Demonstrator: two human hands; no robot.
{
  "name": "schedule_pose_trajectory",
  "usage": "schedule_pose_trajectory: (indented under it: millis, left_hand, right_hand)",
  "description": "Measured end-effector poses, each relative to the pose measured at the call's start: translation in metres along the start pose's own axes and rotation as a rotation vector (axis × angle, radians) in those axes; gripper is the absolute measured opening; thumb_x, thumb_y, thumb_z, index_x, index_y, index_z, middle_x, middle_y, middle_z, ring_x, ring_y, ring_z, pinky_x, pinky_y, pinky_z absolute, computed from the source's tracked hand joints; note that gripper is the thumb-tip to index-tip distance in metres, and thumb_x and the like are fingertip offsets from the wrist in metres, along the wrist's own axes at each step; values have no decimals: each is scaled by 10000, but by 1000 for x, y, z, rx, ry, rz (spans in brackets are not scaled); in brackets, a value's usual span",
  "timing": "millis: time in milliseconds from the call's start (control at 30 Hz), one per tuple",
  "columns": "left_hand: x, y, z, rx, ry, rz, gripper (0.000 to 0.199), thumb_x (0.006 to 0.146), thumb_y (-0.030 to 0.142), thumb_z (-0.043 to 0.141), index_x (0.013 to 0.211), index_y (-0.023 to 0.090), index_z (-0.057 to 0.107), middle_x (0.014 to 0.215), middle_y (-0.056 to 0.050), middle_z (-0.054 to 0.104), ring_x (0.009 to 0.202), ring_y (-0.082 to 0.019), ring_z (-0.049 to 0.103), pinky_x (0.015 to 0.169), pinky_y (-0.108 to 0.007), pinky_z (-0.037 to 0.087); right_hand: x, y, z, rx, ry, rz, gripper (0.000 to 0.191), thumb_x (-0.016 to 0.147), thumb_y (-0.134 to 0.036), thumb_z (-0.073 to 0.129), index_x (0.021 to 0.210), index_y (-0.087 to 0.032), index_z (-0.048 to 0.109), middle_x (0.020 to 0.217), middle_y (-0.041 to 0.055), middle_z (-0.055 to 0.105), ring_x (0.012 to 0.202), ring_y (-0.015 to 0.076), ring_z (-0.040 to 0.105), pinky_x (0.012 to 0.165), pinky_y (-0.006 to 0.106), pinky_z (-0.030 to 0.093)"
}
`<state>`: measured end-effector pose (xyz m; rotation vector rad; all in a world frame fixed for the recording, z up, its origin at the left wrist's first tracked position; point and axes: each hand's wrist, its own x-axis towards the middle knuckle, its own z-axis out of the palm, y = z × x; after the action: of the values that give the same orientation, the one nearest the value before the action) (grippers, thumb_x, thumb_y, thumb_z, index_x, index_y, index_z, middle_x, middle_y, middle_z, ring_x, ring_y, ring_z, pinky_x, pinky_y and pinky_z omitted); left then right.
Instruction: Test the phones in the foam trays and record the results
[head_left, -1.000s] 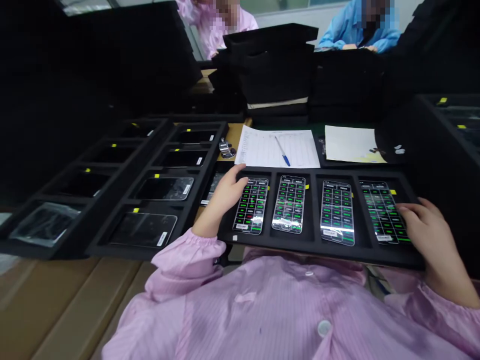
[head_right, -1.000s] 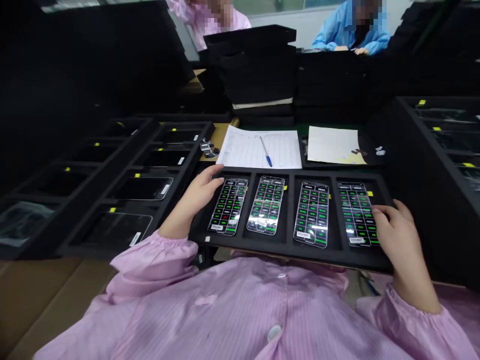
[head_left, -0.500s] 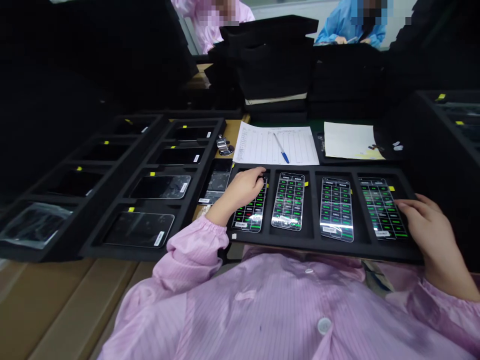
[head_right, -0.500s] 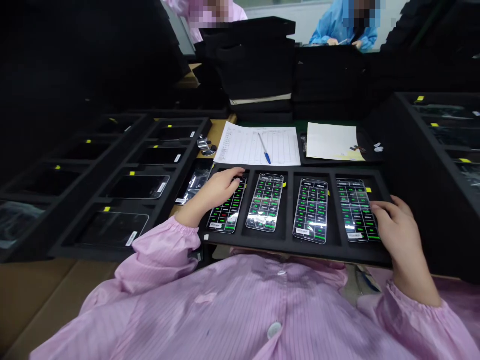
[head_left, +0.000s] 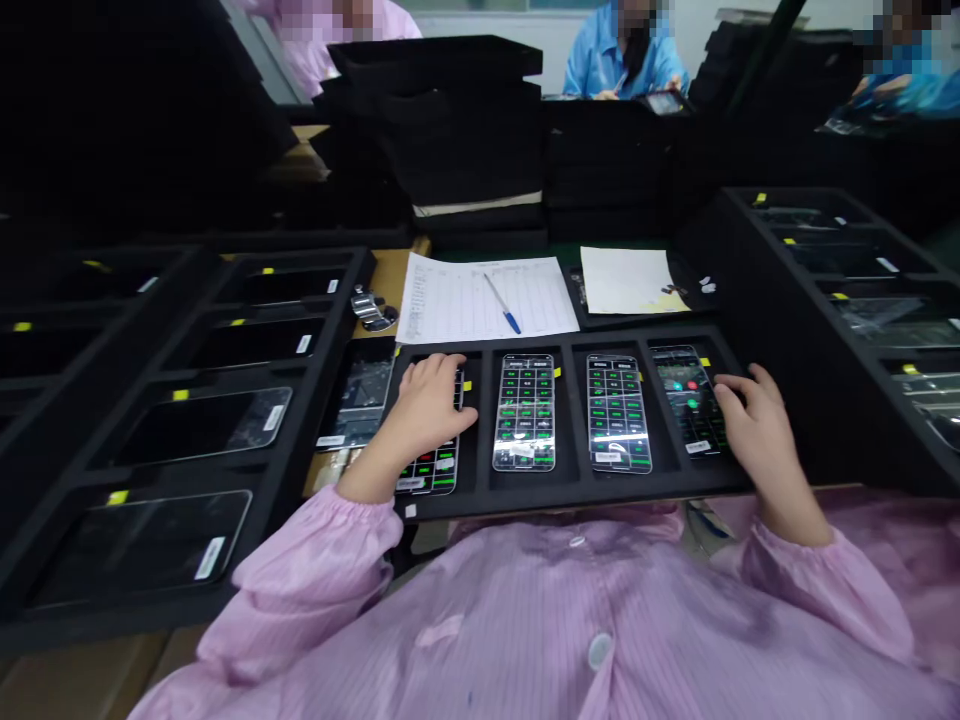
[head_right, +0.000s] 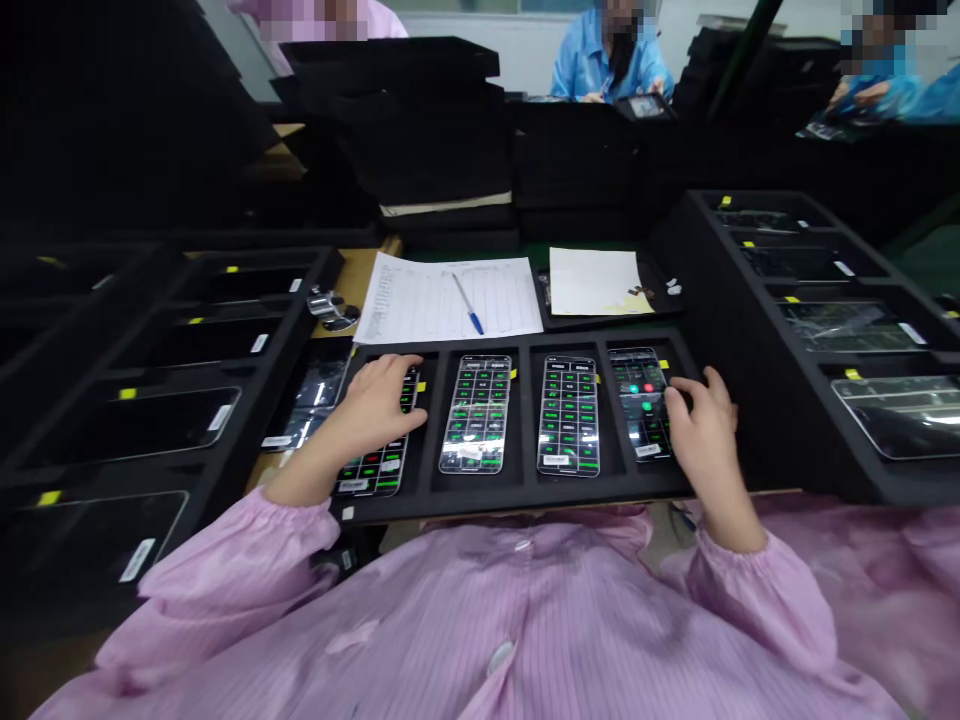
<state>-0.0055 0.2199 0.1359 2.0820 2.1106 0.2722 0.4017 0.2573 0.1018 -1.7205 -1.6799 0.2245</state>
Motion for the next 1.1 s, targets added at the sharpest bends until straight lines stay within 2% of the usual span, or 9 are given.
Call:
schedule_pose_trajectory:
  millis: [67, 100, 167, 233, 300, 500, 833, 933, 1100]
  left_hand:
    - [2, -1, 1, -13, -10, -2, 648, 735, 293, 551, 1345, 87, 478, 1301, -179, 535, 1247, -372, 486, 1112, -557, 357]
    - [2, -2, 1, -14, -13, -5, 650, 736, 288, 547, 1348, 82, 479, 1301, -183, 535, 1244, -375, 488, 1113, -559, 357]
    - [4, -3, 1, -9, -16, -11, 660, 737, 282, 539, 1361, 77, 474, 1302, -187, 538, 1242, -376, 492, 1116, -563, 354]
    - [5, -4, 2, -3, -12, -17, 665, 740, 285, 533, 1372, 92, 466, 1302, -180, 546, 1232, -376, 501, 1115, -569, 356]
    - [6, -4, 2, -4, -4, -19, 661, 746, 291, 530, 1380, 118, 462, 1297, -168, 557, 1225, -373, 509, 1110, -570, 363]
    - [5, -2, 0, -8, -11, -32, 693, 735, 287, 531, 1397, 98, 449, 1310, -175, 551, 1231, -375, 506, 1102, -550, 377]
    - [4, -4, -11, -44, -95, -24, 737, 754, 284, 549, 1429, 37, 389, 1386, -215, 510, 1303, -372, 478, 1139, -540, 355]
    - [5, 16, -19, -101, -56, 21, 741, 830, 354, 532, 1472, 42, 332, 1458, -232, 462, 1384, -357, 415, 1170, -525, 336]
    - [19, 86, -8, -30, 11, 175, 775, 851, 315, 560, 1521, 56, 270, 1617, -242, 237, 1527, -382, 136, 1231, -578, 169]
  right_hand:
    - [-16, -28, -7, 154, 69, -36, 375, 911, -439, 495, 1122, -184, 673, 1483, 174, 455, 1369, 360, 436, 1135, 580, 315]
    - [-24, -42, -10, 288, 22, -41, 352, 914, -439, 520, 1147, -215, 660, 1478, 147, 468, 1265, 328, 538, 1064, 532, 418]
    - [-36, -65, -15, 561, -229, 53, 349, 909, -458, 560, 1186, -258, 629, 1413, 120, 525, 897, 229, 675, 763, 403, 563]
    - [-42, -78, -15, 749, -493, 201, 401, 881, -489, 603, 1206, -254, 600, 1301, 117, 583, 611, 136, 606, 504, 302, 501]
    - [-44, -82, -13, 829, -629, 303, 479, 844, -512, 648, 1228, -237, 567, 1177, 106, 607, 553, 113, 562, 410, 257, 433]
    - [-44, -88, -5, 904, -705, 429, 548, 816, -498, 691, 1268, -245, 512, 1027, 60, 598, 669, 152, 606, 403, 230, 437]
    - [-43, -89, -1, 1146, -671, 518, 313, 801, -422, 733, 1060, -246, 715, 1483, 79, 448, 462, -10, 324, 334, 177, 313]
    - [-42, -82, -2, 1199, -689, 491, 258, 850, -413, 695, 1056, -266, 742, 1518, 72, 426, 448, -16, 274, 358, 192, 408]
    - [-41, -75, -1, 1252, -704, 468, 254, 882, -403, 663, 1093, -288, 746, 1509, 64, 446, 455, -2, 259, 396, 206, 487]
